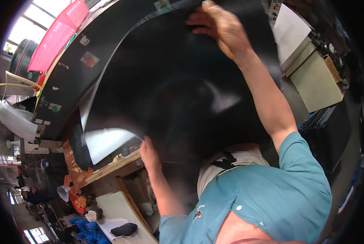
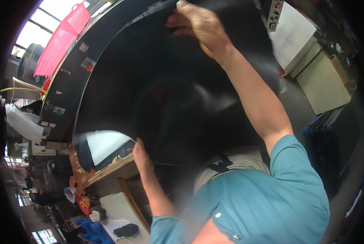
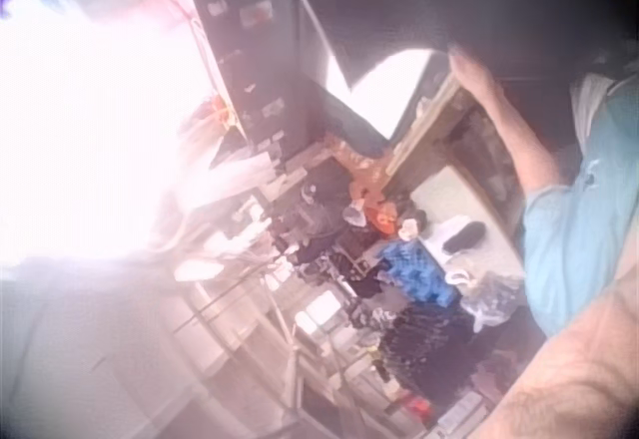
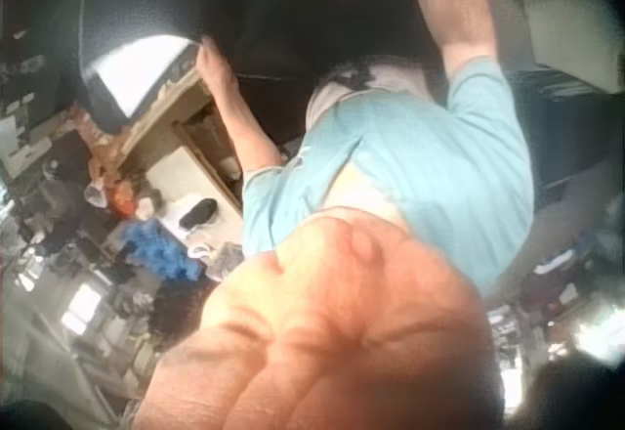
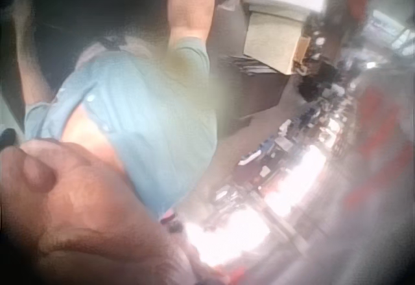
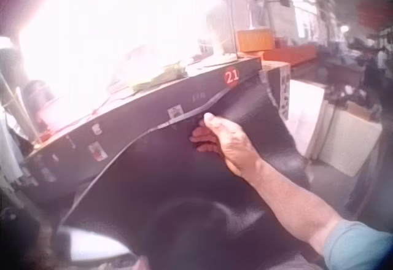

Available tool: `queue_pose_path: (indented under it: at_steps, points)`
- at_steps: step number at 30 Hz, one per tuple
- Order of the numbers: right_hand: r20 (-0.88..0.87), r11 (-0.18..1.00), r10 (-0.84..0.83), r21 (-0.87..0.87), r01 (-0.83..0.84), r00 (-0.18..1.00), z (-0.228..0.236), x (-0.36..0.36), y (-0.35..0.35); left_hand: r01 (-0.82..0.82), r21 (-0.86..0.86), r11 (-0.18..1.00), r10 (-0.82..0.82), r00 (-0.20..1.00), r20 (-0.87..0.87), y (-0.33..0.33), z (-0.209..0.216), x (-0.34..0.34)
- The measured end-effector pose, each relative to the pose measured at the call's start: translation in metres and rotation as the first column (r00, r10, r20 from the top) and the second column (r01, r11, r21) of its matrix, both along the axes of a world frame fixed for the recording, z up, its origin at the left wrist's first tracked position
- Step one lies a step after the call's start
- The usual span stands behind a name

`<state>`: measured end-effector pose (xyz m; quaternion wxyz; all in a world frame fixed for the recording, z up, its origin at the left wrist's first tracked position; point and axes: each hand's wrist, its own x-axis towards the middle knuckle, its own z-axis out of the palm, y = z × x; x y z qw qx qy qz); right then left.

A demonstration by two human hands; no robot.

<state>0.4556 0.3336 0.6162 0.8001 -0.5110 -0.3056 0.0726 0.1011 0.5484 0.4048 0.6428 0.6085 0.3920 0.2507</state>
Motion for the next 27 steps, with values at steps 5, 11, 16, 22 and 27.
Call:
queue_pose_path:
  at_steps: [5, 11, 16, 22, 27]
  points:
    - [0.728, 0.566, -0.281, -0.401, 0.72, 0.626, -0.148, -0.018, -0.03, -0.019, 0.388, 0.922, 0.109, 0.971, -0.212, 0.014, -0.015, -0.02]
    - [0.667, -0.007, -0.524, -0.625, 0.781, 0.53, -0.298, -0.071, -0.173, -0.081, 0.078, 0.994, 0.074, 0.993, 0.088, 0.013, -0.028, -0.025]
    - [-0.134, 0.555, -0.699, -0.721, 0.415, 0.703, -0.325, -0.053, -0.191, -0.07, 0.119, 0.99, 0.071, 0.997, -0.003, 0.013, -0.001, -0.015]
    - [0.092, 0.254, -0.614, -0.917, 0.306, 0.784, -0.278, -0.057, -0.205, -0.15, 0.06, 0.987, 0.15, 0.989, 0.011, 0.029, 0.016, -0.022]
    - [0.147, 0.545, -0.466, -0.73, 0.413, 0.873, -0.182, 0.029, -0.095, 0.192, 0.586, 0.787, 0.107, 0.893, -0.437, 0.134, 0.055, 0.049]
